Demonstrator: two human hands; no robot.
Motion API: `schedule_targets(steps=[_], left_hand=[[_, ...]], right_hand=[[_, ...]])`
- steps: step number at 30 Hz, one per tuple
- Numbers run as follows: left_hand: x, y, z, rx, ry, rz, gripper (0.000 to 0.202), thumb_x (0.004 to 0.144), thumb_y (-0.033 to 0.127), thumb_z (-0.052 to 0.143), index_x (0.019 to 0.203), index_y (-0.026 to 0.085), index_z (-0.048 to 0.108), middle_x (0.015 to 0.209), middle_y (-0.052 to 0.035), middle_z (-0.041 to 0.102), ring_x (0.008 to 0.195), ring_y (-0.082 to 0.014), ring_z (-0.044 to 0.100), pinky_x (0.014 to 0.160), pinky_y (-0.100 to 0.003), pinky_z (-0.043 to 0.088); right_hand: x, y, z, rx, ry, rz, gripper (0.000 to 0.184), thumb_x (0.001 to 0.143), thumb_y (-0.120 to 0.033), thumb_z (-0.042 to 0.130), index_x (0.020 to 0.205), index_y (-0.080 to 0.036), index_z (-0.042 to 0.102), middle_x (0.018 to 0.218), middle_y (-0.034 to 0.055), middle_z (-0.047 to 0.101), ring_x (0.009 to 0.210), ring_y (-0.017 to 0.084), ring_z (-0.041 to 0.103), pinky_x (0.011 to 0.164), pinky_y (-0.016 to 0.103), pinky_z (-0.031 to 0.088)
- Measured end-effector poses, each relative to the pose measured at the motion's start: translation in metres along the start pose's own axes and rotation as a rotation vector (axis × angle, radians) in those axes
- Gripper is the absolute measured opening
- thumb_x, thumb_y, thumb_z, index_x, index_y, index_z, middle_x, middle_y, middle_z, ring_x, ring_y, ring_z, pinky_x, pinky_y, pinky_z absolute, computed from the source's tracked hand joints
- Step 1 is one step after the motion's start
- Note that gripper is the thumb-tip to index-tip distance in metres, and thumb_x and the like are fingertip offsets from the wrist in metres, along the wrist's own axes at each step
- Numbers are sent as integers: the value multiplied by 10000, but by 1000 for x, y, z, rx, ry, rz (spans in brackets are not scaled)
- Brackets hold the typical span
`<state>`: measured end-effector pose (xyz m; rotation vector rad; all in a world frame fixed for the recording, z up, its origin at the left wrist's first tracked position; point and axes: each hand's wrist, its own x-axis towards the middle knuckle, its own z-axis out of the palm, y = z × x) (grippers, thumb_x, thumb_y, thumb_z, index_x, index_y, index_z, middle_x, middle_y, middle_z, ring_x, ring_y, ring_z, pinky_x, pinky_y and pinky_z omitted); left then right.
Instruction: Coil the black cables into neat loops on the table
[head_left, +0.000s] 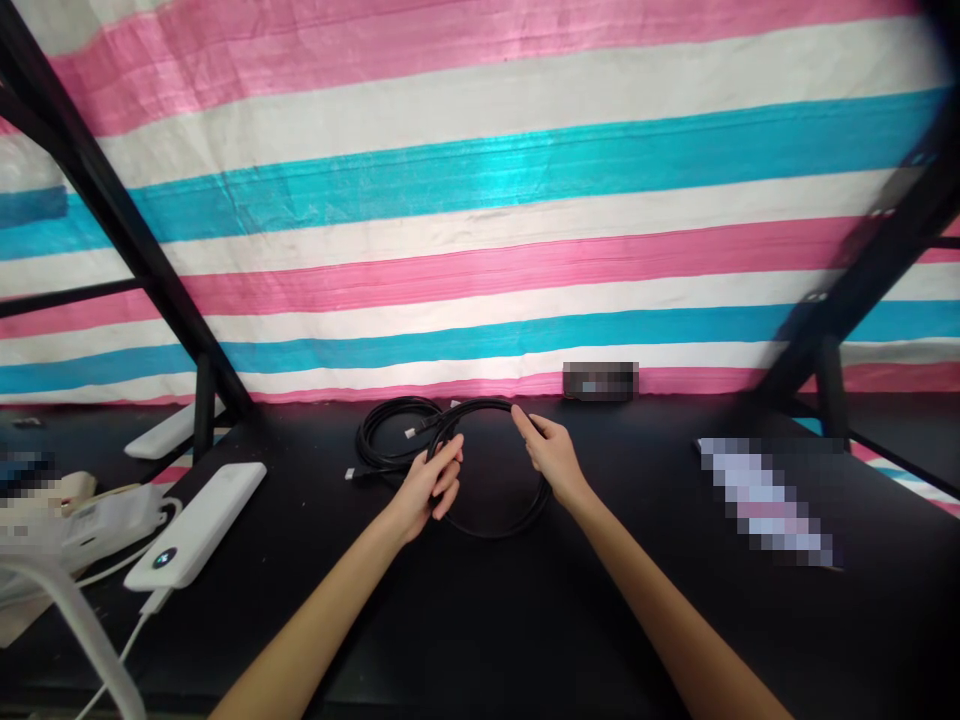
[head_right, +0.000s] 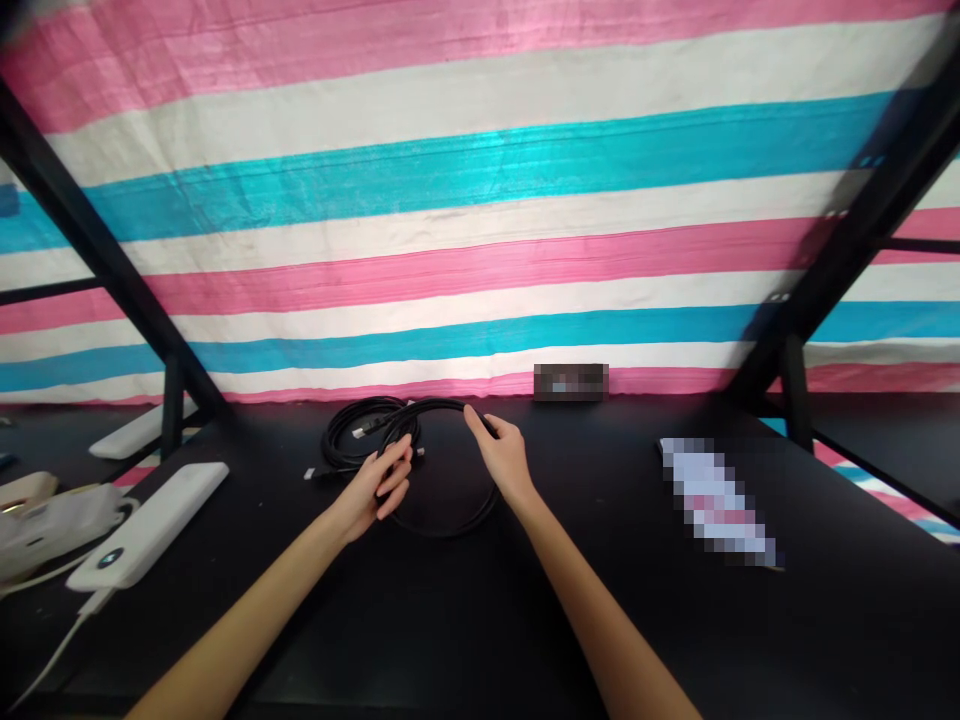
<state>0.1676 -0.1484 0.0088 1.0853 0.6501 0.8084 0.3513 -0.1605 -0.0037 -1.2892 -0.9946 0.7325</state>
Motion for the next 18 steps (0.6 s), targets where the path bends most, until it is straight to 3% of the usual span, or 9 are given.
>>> schedule_targets(steps=[5, 10, 18], left_hand=[[2, 6, -13, -233, -48, -40, 398, 821, 541, 505, 671, 178, 439, 348, 113, 195, 249, -31, 176, 289, -168, 118], [1, 8, -12, -207, -82, -51, 424, 820, 547, 510, 642, 183, 384, 374, 115, 179, 262, -26, 112, 272, -162, 76], [1, 5, -8, -188, -108, -112, 425, 829, 529, 511, 627, 184, 366, 380, 112, 194, 270, -26, 97, 264, -155, 82]], right_hand=[[1, 1, 0, -129, -21, -47, 487, 746, -612, 546, 527, -209, 383, 399, -73, 262, 350, 71, 267, 350, 235, 186], [2, 3, 1, -201, -33, -87, 462, 778, -598, 511, 551, -200, 455, 424, -68, 299, 367, 73, 285, 382, 227, 231], [1, 4, 1, -234, -6, -188, 386, 794, -543, 517, 729, -187, 650, 703, 26, 611, 640, 152, 514, 568, 237, 372]])
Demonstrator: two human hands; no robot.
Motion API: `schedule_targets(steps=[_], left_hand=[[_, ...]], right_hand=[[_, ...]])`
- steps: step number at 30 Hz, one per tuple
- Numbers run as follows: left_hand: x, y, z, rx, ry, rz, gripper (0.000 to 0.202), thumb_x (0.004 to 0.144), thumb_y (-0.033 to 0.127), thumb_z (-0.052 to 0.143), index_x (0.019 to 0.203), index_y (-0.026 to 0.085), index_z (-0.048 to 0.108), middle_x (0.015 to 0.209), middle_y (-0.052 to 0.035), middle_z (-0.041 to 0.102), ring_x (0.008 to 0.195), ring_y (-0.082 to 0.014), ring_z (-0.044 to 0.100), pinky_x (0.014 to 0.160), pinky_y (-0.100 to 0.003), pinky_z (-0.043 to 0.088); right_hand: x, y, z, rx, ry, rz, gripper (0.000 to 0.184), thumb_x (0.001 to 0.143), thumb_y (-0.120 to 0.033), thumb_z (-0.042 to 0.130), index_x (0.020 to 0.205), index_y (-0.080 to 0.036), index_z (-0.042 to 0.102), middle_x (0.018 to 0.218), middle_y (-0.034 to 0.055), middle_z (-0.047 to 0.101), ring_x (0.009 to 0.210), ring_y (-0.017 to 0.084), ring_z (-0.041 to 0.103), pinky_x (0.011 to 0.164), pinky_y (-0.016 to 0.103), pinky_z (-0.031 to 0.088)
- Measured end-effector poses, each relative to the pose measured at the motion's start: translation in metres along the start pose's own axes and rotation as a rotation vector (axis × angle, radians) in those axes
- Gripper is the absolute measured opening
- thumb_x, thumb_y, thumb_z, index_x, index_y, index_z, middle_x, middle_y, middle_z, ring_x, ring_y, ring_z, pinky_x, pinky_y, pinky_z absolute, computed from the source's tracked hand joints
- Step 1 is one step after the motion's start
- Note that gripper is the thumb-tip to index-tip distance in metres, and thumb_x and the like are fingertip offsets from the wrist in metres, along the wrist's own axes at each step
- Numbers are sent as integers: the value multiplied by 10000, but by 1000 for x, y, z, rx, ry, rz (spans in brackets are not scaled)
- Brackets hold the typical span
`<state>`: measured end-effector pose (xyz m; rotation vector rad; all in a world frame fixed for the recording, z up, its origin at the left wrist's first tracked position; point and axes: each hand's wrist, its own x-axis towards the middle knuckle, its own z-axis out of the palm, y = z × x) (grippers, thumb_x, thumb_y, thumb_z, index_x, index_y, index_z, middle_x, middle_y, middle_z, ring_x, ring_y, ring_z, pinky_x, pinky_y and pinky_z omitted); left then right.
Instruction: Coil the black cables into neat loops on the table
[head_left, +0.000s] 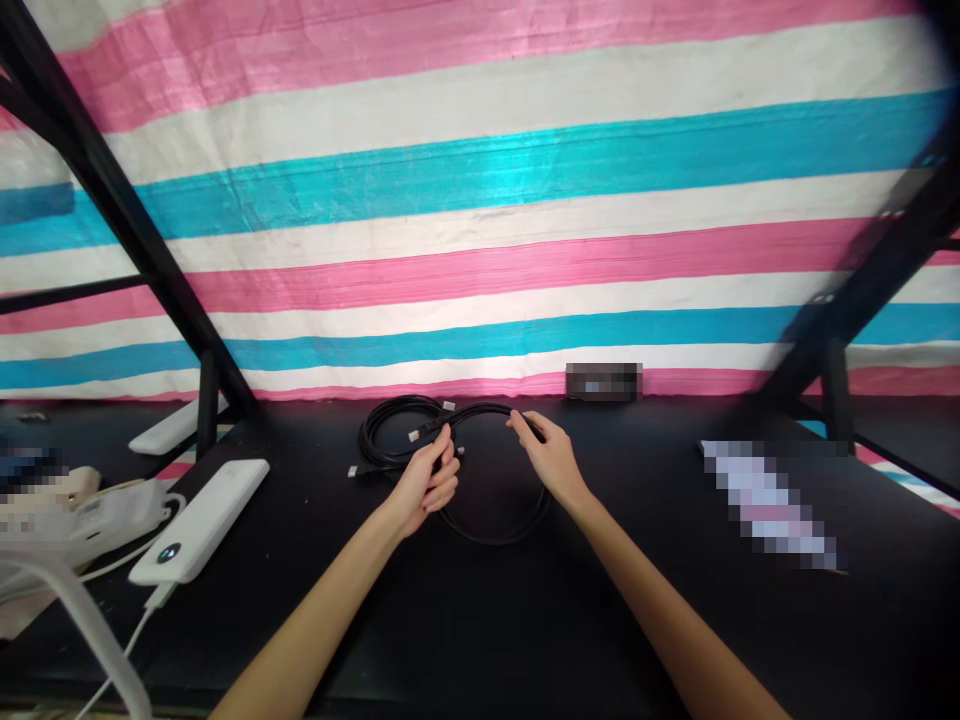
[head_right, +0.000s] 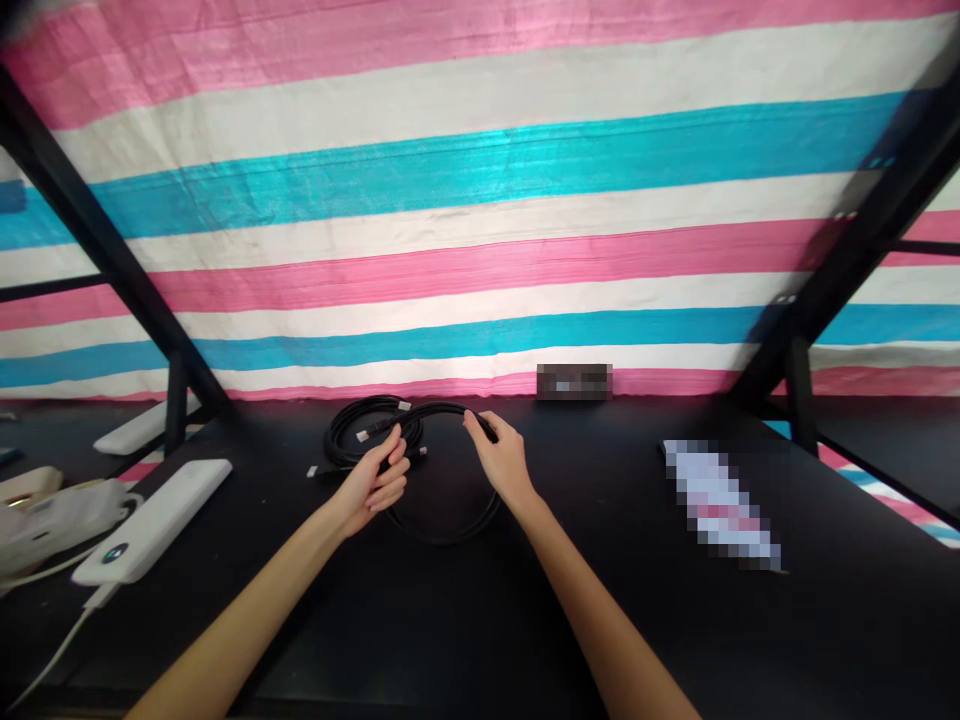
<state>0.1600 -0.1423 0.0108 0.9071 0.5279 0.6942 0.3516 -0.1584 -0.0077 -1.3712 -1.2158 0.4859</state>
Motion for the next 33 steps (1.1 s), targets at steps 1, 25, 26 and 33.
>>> schedule_targets(steps=[1, 25, 26, 33], left_hand=[[0, 0, 0, -1, -3, -7, 424, 830, 527, 510, 627, 184, 367, 380, 111, 194, 271, -26, 95, 264, -155, 83], [8, -8, -13, -35, -3, -26, 488, 790, 654, 446, 646, 189, 408, 367, 113, 168, 275, -36, 93, 270, -162, 107], [8, -8, -12, -31, 2, -22, 490, 792, 655, 442, 645, 188, 410, 368, 113, 165, 276, -35, 92, 271, -160, 105], [8, -8, -11, -39, 13, -26, 465, 826, 615, 428, 649, 185, 426, 361, 109, 175, 278, -40, 102, 279, -162, 107]], right_hand=[[0, 0, 0, 6, -2, 0, 374, 797, -535, 518, 764, -189, 658, 749, 34, 632, 667, 159, 527, 582, 240, 378], [-1, -3, 0, -7, -17, -23, 364, 791, -517, 531, 753, -188, 682, 769, 55, 678, 664, 184, 576, 598, 263, 411], [-1, -2, 0, 3, -17, -21, 357, 790, -511, 536, 759, -189, 687, 783, 54, 681, 659, 178, 571, 594, 260, 412], [1, -2, -1, 76, -12, 116, 389, 734, -501, 605, 889, -166, 730, 572, 9, 590, 394, 87, 376, 355, 220, 247]])
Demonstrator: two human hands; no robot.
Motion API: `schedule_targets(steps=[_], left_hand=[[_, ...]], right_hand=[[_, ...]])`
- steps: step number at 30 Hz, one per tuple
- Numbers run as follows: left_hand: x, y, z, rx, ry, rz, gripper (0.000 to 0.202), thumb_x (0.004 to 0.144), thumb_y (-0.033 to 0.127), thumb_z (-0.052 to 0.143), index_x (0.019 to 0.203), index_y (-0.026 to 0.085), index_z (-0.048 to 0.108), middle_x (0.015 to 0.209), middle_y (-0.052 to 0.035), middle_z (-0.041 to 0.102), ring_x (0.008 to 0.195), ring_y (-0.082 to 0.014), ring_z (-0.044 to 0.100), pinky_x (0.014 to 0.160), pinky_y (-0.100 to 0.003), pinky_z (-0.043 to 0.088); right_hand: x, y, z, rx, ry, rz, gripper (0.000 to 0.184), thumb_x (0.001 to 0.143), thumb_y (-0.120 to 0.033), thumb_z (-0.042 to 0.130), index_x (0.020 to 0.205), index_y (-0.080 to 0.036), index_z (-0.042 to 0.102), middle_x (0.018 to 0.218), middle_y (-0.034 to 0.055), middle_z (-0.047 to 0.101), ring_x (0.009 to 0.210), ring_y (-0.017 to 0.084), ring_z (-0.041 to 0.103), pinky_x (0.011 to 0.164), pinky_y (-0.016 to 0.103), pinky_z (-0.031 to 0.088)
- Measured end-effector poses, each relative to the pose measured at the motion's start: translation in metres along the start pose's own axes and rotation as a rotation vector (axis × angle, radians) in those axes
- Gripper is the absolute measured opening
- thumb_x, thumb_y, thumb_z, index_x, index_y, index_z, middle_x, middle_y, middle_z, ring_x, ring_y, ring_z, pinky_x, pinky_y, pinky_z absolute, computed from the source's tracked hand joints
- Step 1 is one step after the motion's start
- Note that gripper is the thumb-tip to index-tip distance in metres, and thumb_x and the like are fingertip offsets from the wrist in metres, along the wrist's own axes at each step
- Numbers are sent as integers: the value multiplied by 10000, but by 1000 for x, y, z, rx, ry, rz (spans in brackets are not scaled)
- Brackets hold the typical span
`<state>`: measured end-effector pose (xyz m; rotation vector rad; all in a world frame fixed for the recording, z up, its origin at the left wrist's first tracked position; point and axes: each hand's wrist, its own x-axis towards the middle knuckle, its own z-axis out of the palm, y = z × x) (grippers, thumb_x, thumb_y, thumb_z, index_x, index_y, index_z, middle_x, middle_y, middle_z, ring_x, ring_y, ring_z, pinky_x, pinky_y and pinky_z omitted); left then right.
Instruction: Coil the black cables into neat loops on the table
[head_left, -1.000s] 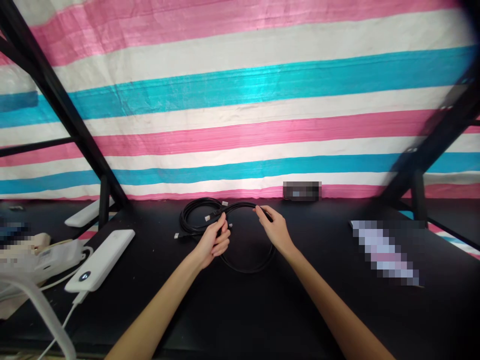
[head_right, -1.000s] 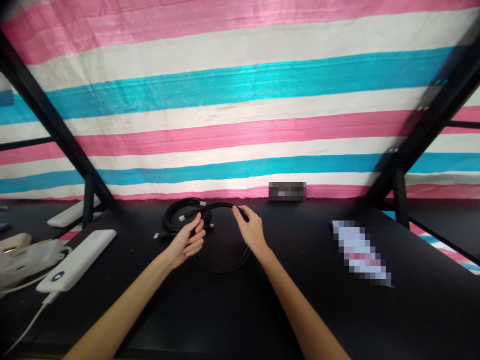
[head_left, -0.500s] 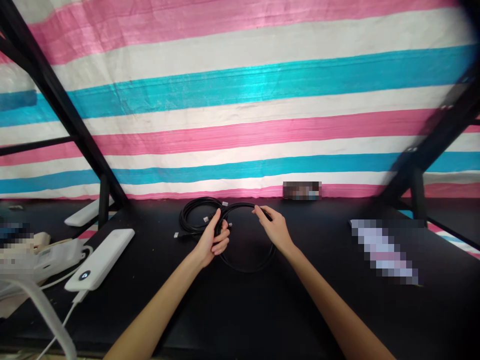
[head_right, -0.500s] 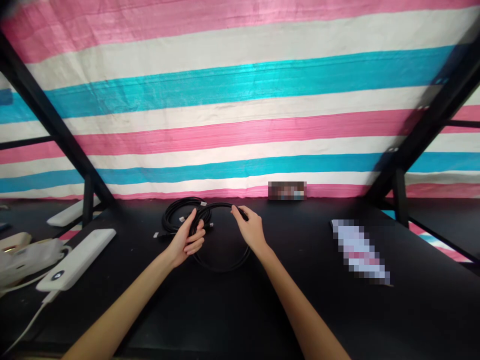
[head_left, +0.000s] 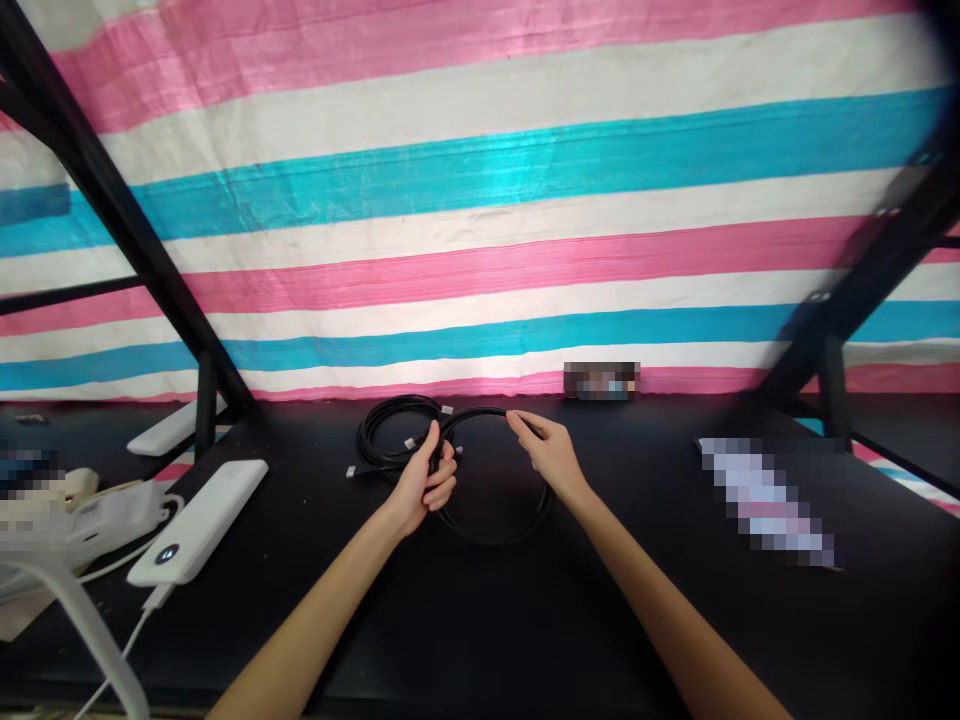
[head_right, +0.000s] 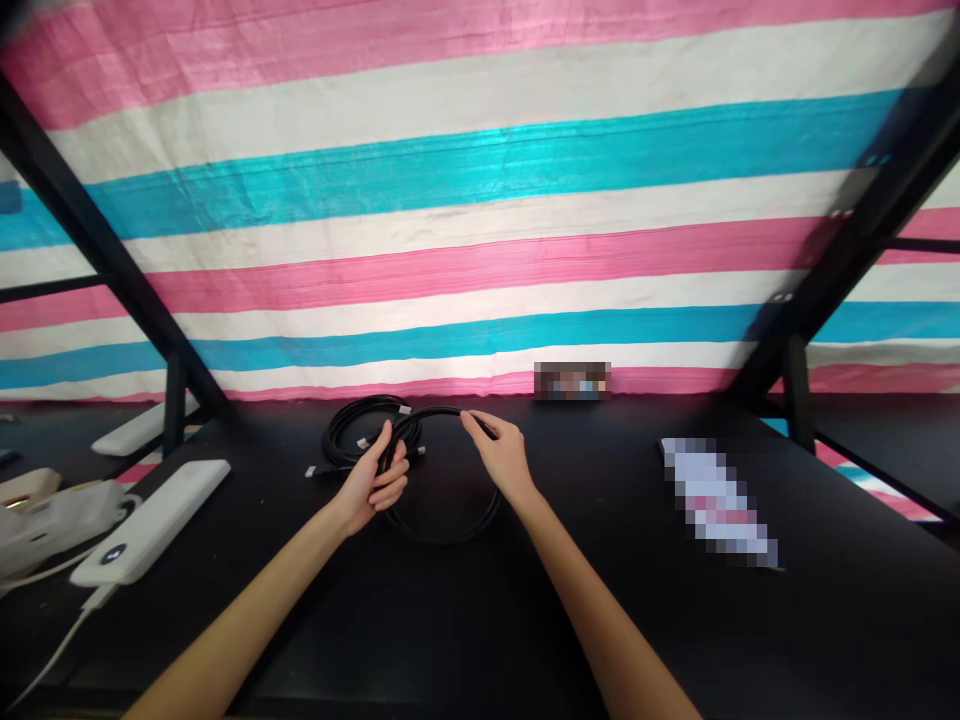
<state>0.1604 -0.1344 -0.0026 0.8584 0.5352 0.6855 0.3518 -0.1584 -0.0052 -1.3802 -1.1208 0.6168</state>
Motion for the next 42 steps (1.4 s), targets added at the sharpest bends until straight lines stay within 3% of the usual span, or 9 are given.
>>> schedule_targets(steps=[3, 7, 11, 14, 18, 25, 34, 39, 42], left_hand=[[0, 1, 2, -6, -27, -18, 425, 833, 569, 460, 650, 187, 426, 364, 106, 185, 283, -45, 124, 281, -166, 122], [-2, 1, 5, 22, -16, -16, 377, 831, 506, 499, 646, 187, 421, 366, 110, 189, 282, -41, 113, 277, -170, 114], [-4, 1, 7, 48, 18, -20, 338, 807, 410, 561, 615, 184, 399, 363, 116, 191, 275, -32, 114, 275, -165, 118], [-3, 0, 6, 18, 20, -12, 341, 784, 361, 591, 587, 184, 376, 363, 116, 190, 275, -28, 112, 272, -161, 118], [-1, 1, 4, -90, -32, -22, 360, 817, 404, 536, 577, 182, 386, 354, 105, 185, 276, -39, 115, 266, -162, 125], [1, 1, -3, -226, -98, -55, 555, 840, 625, 296, 586, 165, 475, 334, 77, 216, 254, -52, 156, 252, -168, 152], [1, 3, -4, -299, -67, -77, 472, 881, 412, 225, 562, 159, 465, 356, 70, 204, 251, -56, 136, 249, -175, 138], [-2, 8, -6, -447, -2, -20, 404, 883, 319, 247, 550, 161, 412, 360, 67, 227, 234, -48, 142, 253, -179, 128], [-4, 9, -7, -527, 49, 1, 366, 887, 293, 255, 575, 165, 396, 366, 71, 229, 230, -48, 161, 256, -181, 146]], right_hand=[[-1, -1, 0, 2, -41, 3, 395, 744, -510, 592, 864, -165, 743, 470, -23, 496, 353, 67, 297, 336, 218, 193], [-1, -1, 0, -19, -62, -15, 391, 757, -509, 581, 859, -171, 748, 437, -33, 466, 346, 69, 298, 343, 220, 204], [-2, -1, 1, -85, -71, -47, 391, 782, -502, 547, 845, -172, 746, 494, -5, 554, 411, 106, 436, 405, 226, 309], [-3, -1, 2, -142, -66, -113, 383, 796, -488, 527, 827, -172, 741, 653, 34, 666, 598, 169, 588, 560, 250, 419], [-3, -1, 2, -194, -53, -175, 381, 805, -489, 508, 789, -179, 730, 793, 47, 710, 769, 212, 635, 724, 277, 441], [-6, -3, 4, -193, -45, -136, 417, 821, -509, 484, 750, -167, 712, 673, 34, 672, 648, 184, 615, 612, 250, 418], [-6, -3, 6, -189, -61, -154, 377, 818, -473, 495, 765, -163, 703, 675, 33, 650, 635, 165, 585, 589, 245, 412], [-5, 6, 9, -181, -236, 8, 262, 768, -431, 560, 790, -178, 624, 459, -59, 459, 355, 86, 424, 373, 209, 337], [-5, 12, 9, -129, -362, 101, 220, 741, -392, 587, 837, -195, 574, 456, -84, 436, 319, 83, 432, 318, 192, 358]])
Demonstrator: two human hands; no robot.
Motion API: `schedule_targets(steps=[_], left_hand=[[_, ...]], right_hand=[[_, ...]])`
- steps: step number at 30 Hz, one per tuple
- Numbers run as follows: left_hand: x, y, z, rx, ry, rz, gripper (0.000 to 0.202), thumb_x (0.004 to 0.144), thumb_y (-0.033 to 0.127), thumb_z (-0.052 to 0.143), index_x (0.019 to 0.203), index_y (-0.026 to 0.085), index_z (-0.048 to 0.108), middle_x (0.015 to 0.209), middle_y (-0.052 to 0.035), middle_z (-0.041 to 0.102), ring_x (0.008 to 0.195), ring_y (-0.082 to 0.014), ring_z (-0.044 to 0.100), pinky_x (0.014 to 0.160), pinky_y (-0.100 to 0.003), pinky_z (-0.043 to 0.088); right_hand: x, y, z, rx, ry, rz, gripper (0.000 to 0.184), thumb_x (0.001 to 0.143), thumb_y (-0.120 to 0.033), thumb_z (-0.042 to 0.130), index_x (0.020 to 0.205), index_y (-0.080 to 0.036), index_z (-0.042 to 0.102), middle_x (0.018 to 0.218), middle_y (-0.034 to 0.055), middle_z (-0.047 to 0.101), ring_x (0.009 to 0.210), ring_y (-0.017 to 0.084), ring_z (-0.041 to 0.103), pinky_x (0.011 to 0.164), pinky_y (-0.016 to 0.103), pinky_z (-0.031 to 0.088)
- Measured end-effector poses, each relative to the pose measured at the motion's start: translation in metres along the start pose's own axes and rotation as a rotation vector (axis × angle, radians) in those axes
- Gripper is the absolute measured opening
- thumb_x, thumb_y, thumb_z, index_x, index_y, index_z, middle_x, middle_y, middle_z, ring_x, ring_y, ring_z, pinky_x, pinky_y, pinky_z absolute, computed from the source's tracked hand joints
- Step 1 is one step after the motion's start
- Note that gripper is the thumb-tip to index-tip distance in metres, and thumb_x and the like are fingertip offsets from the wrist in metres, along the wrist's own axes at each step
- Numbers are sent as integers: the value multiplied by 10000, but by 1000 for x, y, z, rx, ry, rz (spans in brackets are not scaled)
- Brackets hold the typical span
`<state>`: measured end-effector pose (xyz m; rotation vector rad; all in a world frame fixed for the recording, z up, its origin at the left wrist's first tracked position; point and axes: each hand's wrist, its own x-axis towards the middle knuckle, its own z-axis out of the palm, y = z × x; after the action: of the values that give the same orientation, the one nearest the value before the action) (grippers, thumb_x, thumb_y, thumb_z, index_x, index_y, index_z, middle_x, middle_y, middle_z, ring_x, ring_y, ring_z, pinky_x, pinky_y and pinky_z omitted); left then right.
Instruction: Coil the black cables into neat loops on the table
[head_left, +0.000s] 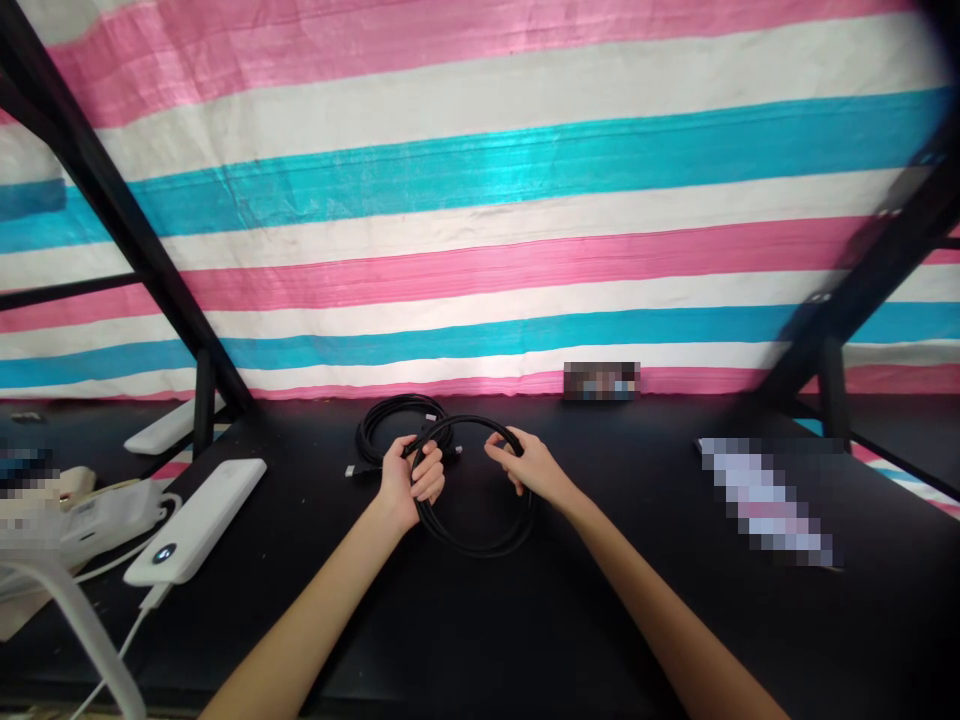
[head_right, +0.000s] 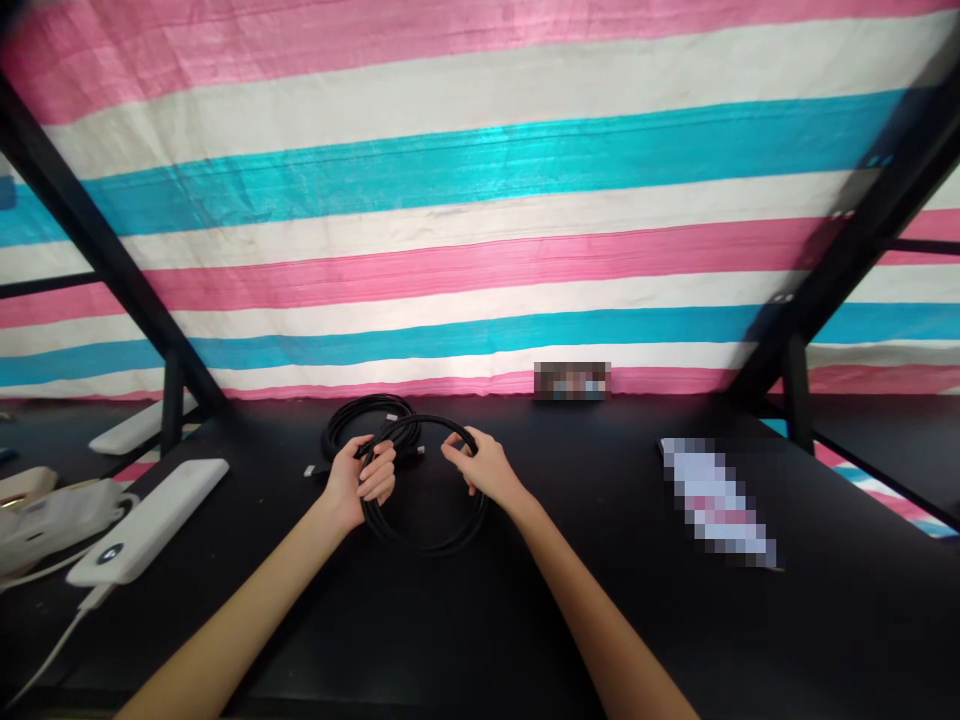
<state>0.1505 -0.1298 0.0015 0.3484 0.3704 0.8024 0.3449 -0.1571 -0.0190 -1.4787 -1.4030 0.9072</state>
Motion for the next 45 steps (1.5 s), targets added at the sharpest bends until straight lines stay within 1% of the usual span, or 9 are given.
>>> schedule_targets(steps=[5, 12, 18, 23, 27, 31, 35, 38, 45], left_hand=[[-1, -2, 2, -99, 27, 0, 326, 897, 288, 257, 605, 182, 355, 382, 74, 220, 233, -55, 184, 259, -188, 164], [0, 5, -1, -224, 16, 80, 301, 908, 289, 272, 626, 194, 319, 384, 82, 193, 238, -58, 196, 266, -195, 171], [2, 12, -6, -251, 25, 138, 315, 924, 309, 272, 635, 194, 326, 376, 82, 225, 252, -55, 220, 277, -188, 186], [3, 8, -3, -194, -2, 110, 343, 924, 334, 317, 617, 185, 343, 377, 84, 213, 270, -42, 219, 291, -172, 177], [5, 5, 3, -73, -52, 84, 326, 904, 289, 382, 599, 176, 359, 383, 84, 211, 298, -40, 239, 317, -167, 183], [5, -3, 8, 182, -42, 117, 271, 854, 257, 478, 608, 171, 403, 390, 87, 263, 326, -51, 293, 360, -178, 239], [3, -14, 10, 556, -6, 205, 298, 804, 296, 558, 588, 177, 390, 419, 63, 389, 455, -103, 509, 513, -208, 400], [3, -21, 7, 752, 70, 294, 193, 776, 299, 597, 730, 172, 459, 454, 52, 493, 583, -158, 614, 635, -249, 451], [10, -22, -4, 920, 246, 196, 170, 733, 237, 618, 814, 154, 495, 590, -32, 636, 514, -135, 586, 444, -201, 440]], right_hand=[[-1, -2, -2, 141, -56, 91, 257, 709, -370, 627, 879, -188, 565, 517, -78, 462, 363, 86, 484, 325, 202, 433], [-4, -13, -5, 546, -80, 177, 260, 746, -341, 622, 933, -161, 608, 528, -86, 420, 388, 40, 421, 368, 167, 421], [-5, -10, 2, 227, -106, 222, 248, 734, -267, 636, 952, -157, 593, 548, -45, 541, 427, 101, 536, 343, 201, 453], [-6, -6, 3, 78, -62, 230, 212, 775, -255, 564, 964, -165, 593, 540, -38, 587, 296, 45, 394, 261, 150, 255], [-3, -4, -1, 59, 57, 128, 233, 797, -266, 477, 961, -162, 607, 499, -63, 530, 289, 34, 319, 280, 158, 227], [4, 2, -6, 73, 245, 0, 294, 759, -319, 502, 944, -140, 644, 462, -63, 462, 365, 72, 380, 351, 188, 286], [9, 9, -12, 93, 353, -106, 339, 732, -371, 543, 912, -113, 671, 445, -48, 459, 439, 100, 436, 456, 220, 331], [11, 13, -17, 108, 390, -90, 375, 707, -398, 568, 912, -104, 679, 440, -43, 471, 429, 107, 434, 465, 231, 321], [13, 20, -22, 37, 425, 7, 380, 684, -410, 592, 905, -122, 703, 441, -37, 505, 436, 108, 446, 467, 226, 307]])
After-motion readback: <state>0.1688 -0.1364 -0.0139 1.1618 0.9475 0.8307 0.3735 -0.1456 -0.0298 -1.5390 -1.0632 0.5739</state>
